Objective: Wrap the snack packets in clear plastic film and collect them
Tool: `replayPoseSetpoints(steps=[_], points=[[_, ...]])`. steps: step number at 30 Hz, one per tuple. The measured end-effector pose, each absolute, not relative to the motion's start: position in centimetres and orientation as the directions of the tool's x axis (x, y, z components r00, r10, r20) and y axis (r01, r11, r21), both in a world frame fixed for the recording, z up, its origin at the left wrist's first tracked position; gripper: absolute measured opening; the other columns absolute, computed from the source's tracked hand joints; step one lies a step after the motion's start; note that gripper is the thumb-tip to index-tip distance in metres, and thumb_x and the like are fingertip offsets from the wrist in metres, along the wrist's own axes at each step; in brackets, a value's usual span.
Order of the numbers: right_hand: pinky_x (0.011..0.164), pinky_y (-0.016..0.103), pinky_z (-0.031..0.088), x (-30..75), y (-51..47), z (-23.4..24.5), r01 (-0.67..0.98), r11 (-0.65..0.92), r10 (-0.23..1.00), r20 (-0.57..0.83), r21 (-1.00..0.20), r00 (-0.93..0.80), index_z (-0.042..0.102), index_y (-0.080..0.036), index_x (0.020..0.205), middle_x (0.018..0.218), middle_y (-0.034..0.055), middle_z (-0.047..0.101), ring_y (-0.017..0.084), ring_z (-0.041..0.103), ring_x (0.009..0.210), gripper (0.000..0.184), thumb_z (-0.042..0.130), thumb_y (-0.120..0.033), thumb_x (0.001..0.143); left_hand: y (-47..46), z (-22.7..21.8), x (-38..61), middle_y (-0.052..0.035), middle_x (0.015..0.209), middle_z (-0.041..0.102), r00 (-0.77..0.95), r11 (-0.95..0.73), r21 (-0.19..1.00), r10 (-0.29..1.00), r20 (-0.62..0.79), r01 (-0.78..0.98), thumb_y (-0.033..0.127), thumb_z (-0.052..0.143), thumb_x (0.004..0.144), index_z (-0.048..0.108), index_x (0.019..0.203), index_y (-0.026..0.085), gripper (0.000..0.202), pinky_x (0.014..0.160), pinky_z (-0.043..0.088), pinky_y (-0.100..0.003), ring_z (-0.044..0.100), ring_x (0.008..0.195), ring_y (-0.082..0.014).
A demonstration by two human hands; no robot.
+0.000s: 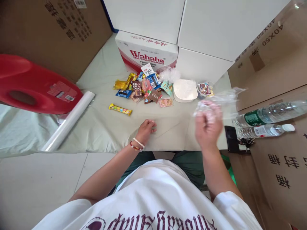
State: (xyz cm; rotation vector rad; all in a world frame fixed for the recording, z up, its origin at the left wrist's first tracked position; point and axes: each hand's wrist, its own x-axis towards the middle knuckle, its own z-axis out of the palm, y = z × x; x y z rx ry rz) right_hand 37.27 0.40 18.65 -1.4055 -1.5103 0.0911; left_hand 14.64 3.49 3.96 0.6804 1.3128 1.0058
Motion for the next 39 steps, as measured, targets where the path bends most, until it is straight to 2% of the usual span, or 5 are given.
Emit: replayPoseSetpoints(steps=[9,15,22,29,39], points=[[0.075,0.034,0.06,24.3,1.2,7.8,0.909,0.398,0.863,-0.288,-0.121,-0.416,0.067,-0.014,0.127,0.171,0.0196,0.028,0.023,0.075,0.094,0.037,0.039,-0.02,0.103,-1.2,6.7,8.7,-0.0026,0.092,0.063,-0.299,0.013,0.977,0.953,0.052,0.211,0.04,0.059,0.096,0.063,0.087,0.022,0.021,0.076,0.055,-0.028,0.062,0.085,-0.015],[0.093,0.036,0.057,23.9,-0.3,5.2,0.898,0.386,0.828,-0.35,-0.21,-0.438,0.064,-0.011,0.139,0.15,0.0211,0.059,0.029,0.07,0.118,0.044,0.037,-0.018,0.105,0.0,8.2,11.7,-0.0101,0.119,0.072,0.257,-0.28,0.903,0.945,0.201,0.326,0.035,0.048,0.104,0.071,0.098,0.022,0.028,0.108,0.052,-0.04,0.067,0.12,-0.0215],[0.091,0.04,0.058,25.2,-2.8,5.6,0.925,0.303,0.859,-0.354,-0.228,-0.369,0.057,-0.015,0.147,0.151,0.0222,0.057,0.03,0.072,0.11,0.045,0.043,-0.023,0.105,5.7,4.3,14.0,-0.0175,0.164,0.044,0.239,-0.137,0.553,0.964,-0.117,0.822,0.045,0.065,0.093,0.07,0.121,0.021,0.037,0.122,0.022,-0.076,0.029,0.158,-0.0406],[0.089,0.042,0.061,27.0,-5.0,5.5,0.904,0.275,0.871,-0.313,-0.328,-0.378,0.037,-0.017,0.163,0.176,0.0182,0.002,0.029,0.07,0.113,0.062,0.047,-0.026,0.103,7.5,1.3,10.1,-0.0172,0.149,0.054,0.067,-0.029,0.766,0.998,-0.019,0.642,0.012,0.068,0.075,0.073,0.109,0.017,0.034,0.121,0.041,-0.051,0.051,0.142,-0.0322],[0.086,0.044,0.06,24.9,-4.0,6.4,0.895,0.406,0.817,-0.364,-0.186,-0.446,0.036,-0.025,0.164,0.177,0.0135,0.009,0.028,0.073,0.104,0.062,0.048,-0.037,0.104,7.1,5.6,6.9,-0.0066,0.109,0.06,-0.407,0.176,0.896,0.913,0.006,0.408,0.01,0.067,0.073,0.066,0.09,0.018,0.019,0.083,0.053,-0.032,0.059,0.091,-0.0167]])
